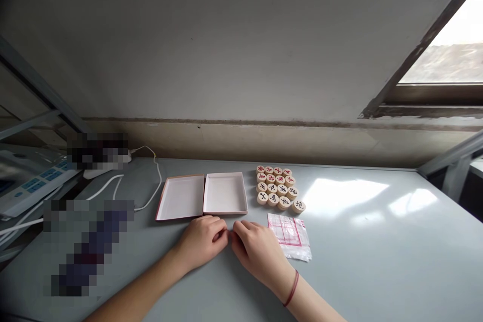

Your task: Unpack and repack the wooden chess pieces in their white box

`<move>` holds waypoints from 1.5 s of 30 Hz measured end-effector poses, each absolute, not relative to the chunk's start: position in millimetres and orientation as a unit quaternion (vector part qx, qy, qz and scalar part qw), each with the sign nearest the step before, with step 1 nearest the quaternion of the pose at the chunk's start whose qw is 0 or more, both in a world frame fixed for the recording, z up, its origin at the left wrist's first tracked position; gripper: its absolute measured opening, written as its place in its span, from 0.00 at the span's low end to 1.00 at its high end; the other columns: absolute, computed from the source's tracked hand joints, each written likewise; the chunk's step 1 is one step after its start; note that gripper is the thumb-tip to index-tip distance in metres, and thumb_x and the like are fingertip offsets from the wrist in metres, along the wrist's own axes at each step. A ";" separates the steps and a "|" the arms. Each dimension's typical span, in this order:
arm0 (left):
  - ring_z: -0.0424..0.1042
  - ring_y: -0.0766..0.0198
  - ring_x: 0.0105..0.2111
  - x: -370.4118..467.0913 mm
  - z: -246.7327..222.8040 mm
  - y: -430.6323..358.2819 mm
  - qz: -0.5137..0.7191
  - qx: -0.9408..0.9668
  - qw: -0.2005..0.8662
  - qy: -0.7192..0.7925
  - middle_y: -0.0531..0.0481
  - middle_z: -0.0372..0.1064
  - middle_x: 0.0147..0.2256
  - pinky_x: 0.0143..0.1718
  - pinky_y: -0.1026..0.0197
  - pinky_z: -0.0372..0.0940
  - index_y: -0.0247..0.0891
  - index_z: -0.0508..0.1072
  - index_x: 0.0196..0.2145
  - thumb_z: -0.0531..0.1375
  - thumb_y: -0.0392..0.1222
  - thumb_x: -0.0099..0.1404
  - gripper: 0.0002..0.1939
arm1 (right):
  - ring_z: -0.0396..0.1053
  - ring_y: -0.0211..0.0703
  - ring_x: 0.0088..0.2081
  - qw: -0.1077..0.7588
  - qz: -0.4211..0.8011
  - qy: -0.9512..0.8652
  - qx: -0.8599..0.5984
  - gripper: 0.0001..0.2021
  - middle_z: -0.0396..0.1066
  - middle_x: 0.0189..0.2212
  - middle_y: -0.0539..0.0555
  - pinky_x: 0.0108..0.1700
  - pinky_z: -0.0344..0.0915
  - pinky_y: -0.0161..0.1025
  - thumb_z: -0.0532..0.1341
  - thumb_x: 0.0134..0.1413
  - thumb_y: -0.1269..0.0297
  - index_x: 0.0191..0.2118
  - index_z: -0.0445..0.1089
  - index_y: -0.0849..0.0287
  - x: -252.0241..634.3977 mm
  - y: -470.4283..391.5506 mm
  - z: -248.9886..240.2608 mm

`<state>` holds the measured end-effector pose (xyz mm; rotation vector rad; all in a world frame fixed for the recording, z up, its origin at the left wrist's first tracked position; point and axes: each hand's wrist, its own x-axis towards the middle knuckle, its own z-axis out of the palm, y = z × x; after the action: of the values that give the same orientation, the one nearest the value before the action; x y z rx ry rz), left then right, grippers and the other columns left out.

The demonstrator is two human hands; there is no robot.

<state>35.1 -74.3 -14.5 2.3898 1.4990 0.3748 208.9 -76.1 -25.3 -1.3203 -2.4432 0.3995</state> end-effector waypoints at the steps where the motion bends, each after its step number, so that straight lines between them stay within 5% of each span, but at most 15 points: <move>1: 0.65 0.66 0.25 35.0 -14.6 -74.3 0.130 0.830 0.147 0.521 0.54 0.66 0.22 0.26 0.64 0.54 0.38 0.66 0.22 0.54 0.34 0.59 0.09 | 0.61 0.36 0.22 0.166 0.140 -0.859 -0.464 0.12 0.64 0.21 0.48 0.24 0.44 0.35 0.50 0.60 0.68 0.25 0.56 0.57 209.0 -76.3 -25.3; 45: 0.65 0.66 0.24 33.7 -16.7 -74.2 0.142 0.833 0.143 0.515 0.54 0.66 0.22 0.26 0.64 0.53 0.38 0.65 0.22 0.54 0.34 0.60 0.09 | 0.62 0.37 0.23 0.156 0.148 -0.858 -0.466 0.12 0.65 0.22 0.49 0.24 0.45 0.36 0.49 0.61 0.67 0.26 0.57 0.57 210.1 -76.9 -24.7</move>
<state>33.7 -74.2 -16.7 2.4030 1.4866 0.4103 210.1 -76.9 -24.7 -1.3336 -2.4573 0.4244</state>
